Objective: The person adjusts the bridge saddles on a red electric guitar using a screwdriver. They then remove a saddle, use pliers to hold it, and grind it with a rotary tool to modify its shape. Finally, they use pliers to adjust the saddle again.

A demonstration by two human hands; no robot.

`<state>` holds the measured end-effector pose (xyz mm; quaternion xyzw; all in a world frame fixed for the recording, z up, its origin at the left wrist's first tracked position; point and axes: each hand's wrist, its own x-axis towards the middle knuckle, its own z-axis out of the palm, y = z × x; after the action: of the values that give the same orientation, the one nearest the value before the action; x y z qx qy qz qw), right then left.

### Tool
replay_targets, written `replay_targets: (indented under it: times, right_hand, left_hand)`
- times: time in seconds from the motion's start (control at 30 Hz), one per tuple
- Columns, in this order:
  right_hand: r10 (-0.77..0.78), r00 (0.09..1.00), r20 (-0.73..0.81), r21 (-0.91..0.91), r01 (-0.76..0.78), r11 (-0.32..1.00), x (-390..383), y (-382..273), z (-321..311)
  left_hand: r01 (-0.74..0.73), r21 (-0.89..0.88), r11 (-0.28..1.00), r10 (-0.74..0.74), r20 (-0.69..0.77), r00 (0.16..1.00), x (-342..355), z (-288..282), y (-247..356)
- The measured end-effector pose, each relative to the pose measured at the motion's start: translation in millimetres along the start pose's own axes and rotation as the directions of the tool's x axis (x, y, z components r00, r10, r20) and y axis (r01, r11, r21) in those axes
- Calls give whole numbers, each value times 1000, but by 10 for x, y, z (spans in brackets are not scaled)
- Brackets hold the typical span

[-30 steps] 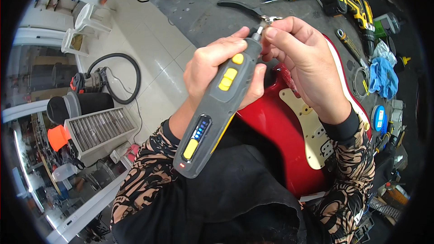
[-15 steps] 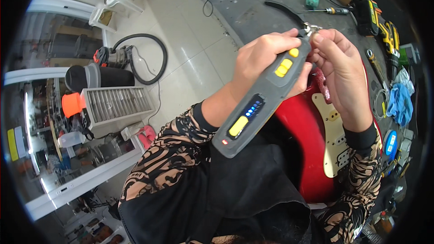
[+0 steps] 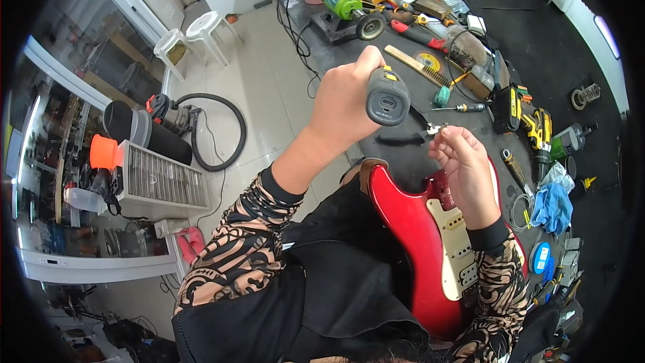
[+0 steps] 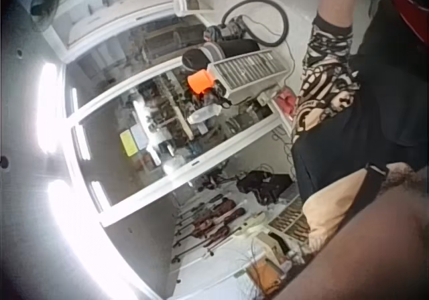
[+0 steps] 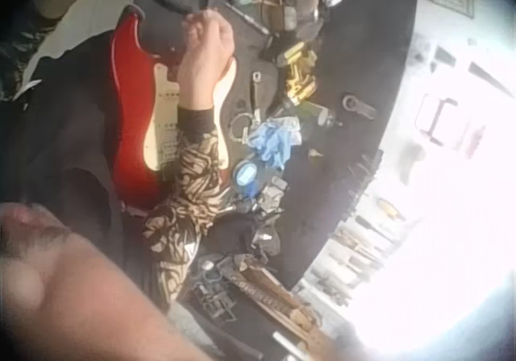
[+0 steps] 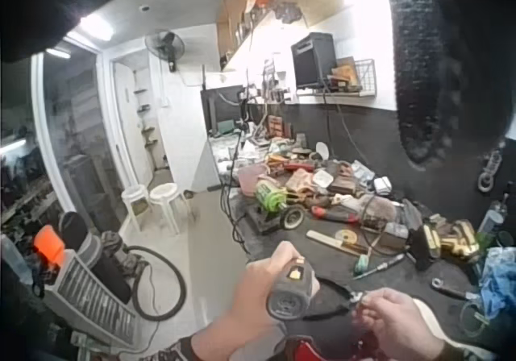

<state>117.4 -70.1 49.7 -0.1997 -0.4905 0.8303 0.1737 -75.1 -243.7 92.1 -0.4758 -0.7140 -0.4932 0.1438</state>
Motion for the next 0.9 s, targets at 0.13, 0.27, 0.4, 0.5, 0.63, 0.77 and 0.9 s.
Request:
replay_targets:
  times: [0.13,0.27,0.4,0.5,0.63,0.77,0.9]
  right_hand:
    - [-11,1000,7,18,11,1000,-20,-11,-54]
    - [-38,998,55,42,35,999,-44,-17,-96]
    - [-41,992,121,75,32,997,-44,-90,-52]
    - [36,988,147,128,-55,990,-67,-140,-29]
    - [64,982,177,192,-98,976,-99,-118,15]
    - [90,983,162,220,-125,967,-143,-121,58]
    - [70,986,150,237,-105,966,-152,-96,50]
  left_hand:
    - [-4,-3,1000,4,27,1000,-10,52,47]
    - [-21,-20,1000,21,-11,1000,-56,135,108]
    - [-51,-92,994,39,-126,991,-221,266,156]
    - [-197,-61,979,177,-235,956,-486,484,94]
    - [-396,-387,833,307,-271,912,-659,711,80]
    - [-383,-440,813,346,-165,924,-694,752,146]
    - [-377,-402,834,349,-142,926,-697,800,135]
